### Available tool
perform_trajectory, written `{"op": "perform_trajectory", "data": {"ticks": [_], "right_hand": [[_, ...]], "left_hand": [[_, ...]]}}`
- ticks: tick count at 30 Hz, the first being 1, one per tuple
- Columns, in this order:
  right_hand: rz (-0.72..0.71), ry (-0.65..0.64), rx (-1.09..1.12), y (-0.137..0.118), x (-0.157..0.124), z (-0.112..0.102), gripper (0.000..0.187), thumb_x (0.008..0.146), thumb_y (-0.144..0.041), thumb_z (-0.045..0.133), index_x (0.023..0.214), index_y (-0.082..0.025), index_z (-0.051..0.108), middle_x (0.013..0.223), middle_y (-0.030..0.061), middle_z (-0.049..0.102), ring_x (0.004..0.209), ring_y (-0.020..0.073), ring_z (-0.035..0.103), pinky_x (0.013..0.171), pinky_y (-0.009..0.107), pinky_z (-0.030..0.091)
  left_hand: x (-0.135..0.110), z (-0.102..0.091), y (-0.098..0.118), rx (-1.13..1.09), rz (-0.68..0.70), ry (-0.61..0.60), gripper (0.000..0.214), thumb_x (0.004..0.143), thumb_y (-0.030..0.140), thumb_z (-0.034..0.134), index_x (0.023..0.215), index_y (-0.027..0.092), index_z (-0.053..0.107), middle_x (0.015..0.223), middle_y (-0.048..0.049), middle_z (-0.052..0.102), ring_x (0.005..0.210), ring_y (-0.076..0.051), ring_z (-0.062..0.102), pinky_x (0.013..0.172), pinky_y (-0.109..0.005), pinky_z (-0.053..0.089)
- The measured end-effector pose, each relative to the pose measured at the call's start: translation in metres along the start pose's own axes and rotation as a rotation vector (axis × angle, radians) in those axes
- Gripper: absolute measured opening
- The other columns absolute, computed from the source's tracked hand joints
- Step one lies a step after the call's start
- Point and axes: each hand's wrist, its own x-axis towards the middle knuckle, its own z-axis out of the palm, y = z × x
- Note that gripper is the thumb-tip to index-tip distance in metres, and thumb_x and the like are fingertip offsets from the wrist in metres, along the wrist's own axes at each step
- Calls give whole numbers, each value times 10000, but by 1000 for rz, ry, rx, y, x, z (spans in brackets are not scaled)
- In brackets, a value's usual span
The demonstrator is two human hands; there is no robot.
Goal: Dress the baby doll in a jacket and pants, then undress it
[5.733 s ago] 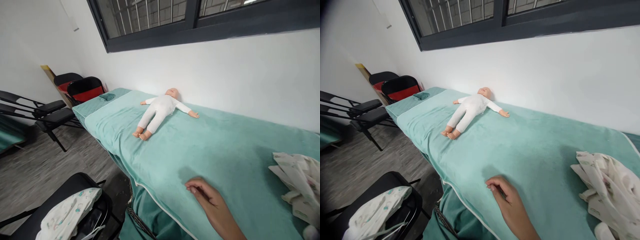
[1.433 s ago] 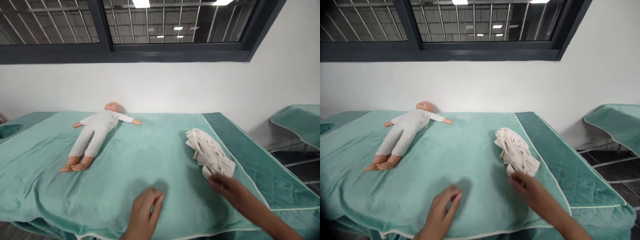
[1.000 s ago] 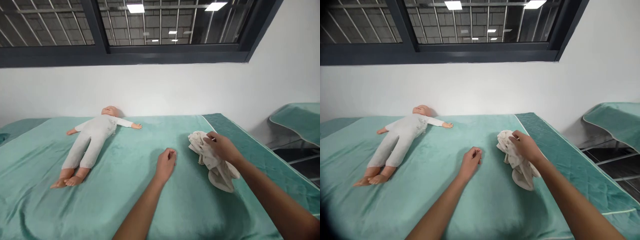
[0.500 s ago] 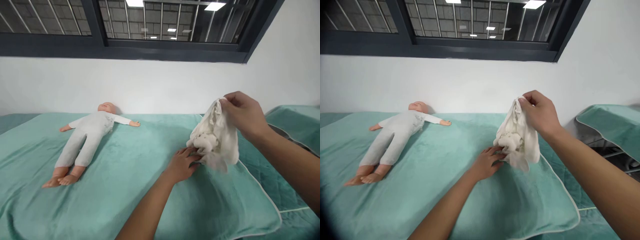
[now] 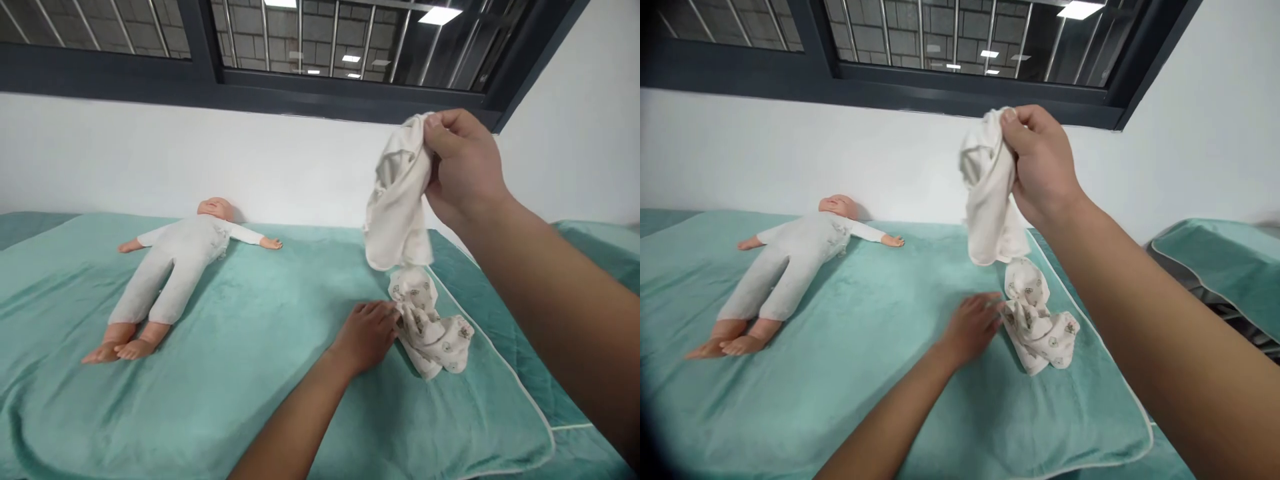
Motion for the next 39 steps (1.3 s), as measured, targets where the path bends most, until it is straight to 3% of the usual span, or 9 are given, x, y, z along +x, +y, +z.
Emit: {"op": "perform_trajectory", "data": {"ticks": [5, 9, 12, 16, 18, 21, 25, 32, 39], "right_hand": [[-22, -163, 211, -15, -26, 11, 254, 1052, -297, 476, 1200, -95, 518, 1143, 48, 629, 897, 69, 568, 813, 203, 481], [207, -219, 262, 39, -53, 19, 200, 971, -327, 586, 1045, -141, 594, 854, -27, 609, 696, 65, 553, 688, 214, 459], [483, -196, 270, 106, -93, 37, 319, 808, -482, 708, 899, -186, 630, 720, -36, 606, 608, 109, 531, 564, 228, 408], [582, 41, 215, 175, -153, 53, 391, 691, -548, 737, 775, -193, 598, 670, -33, 574, 627, 130, 504, 566, 246, 397], [589, 133, 215, 191, -172, 54, 394, 720, -569, 699, 808, -202, 588, 678, -40, 553, 627, 127, 487, 564, 244, 395], [587, 218, 257, 195, -182, 54, 376, 752, -560, 693, 852, -212, 590, 672, -53, 520, 604, 114, 453, 538, 230, 365], [612, 45, 437, 191, -177, 55, 414, 728, -567, 743, 851, -209, 576, 673, -44, 538, 604, 120, 471, 547, 239, 376], [380, -325, -167, 211, -148, 9, 364, 752, -554, 694, 792, -199, 620, 665, -26, 536, 636, 142, 464, 587, 264, 343], [250, -293, -476, 232, -135, -25, 300, 795, -497, 546, 808, -210, 630, 817, 56, 669, 795, 226, 588, 724, 334, 413]], "left_hand": [[-19, -24, -18, -120, -346, 768, 413, 962, 266, 493, 1367, 188, 485, 1294, -152, 544, 1242, -251, 519, 1052, -414, 448], [-50, -55, -28, 53, -382, 1132, 374, 922, 284, 575, 1278, 188, 516, 1365, -159, 459, 1317, -264, 444, 1101, -442, 398], [-65, -68, -38, 5, -434, 1073, 206, 960, 242, 497, 1153, 206, 560, 1329, -126, 538, 1296, -235, 488, 1119, -444, 384], [-64, -69, -64, -236, -614, 915, 225, 993, 244, 406, 1138, 225, 577, 1214, -80, 649, 1178, -199, 595, 1041, -382, 471], [-55, -68, -77, -210, -682, 752, 257, 982, 243, 425, 1181, 228, 588, 1233, -78, 653, 1174, -204, 599, 1030, -376, 480], [-37, -68, -88, -2, -529, 327, 275, 956, 244, 506, 1215, 223, 598, 1287, -77, 641, 1245, -232, 554, 1129, -430, 397], [-21, -72, -93, 295, -416, -74, 254, 957, 226, 514, 1190, 217, 614, 1220, -77, 666, 1214, -268, 558, 1130, -497, 355], [-22, -111, -91, 421, -469, 18, 228, 926, 134, 468, 1093, 204, 606, 1102, -64, 682, 1030, -246, 613, 903, -385, 461], [-12, -133, -51, 436, -429, -12, 221, 878, 121, 510, 1048, 243, 583, 1061, -32, 681, 941, -227, 640, 786, -352, 461]]}}
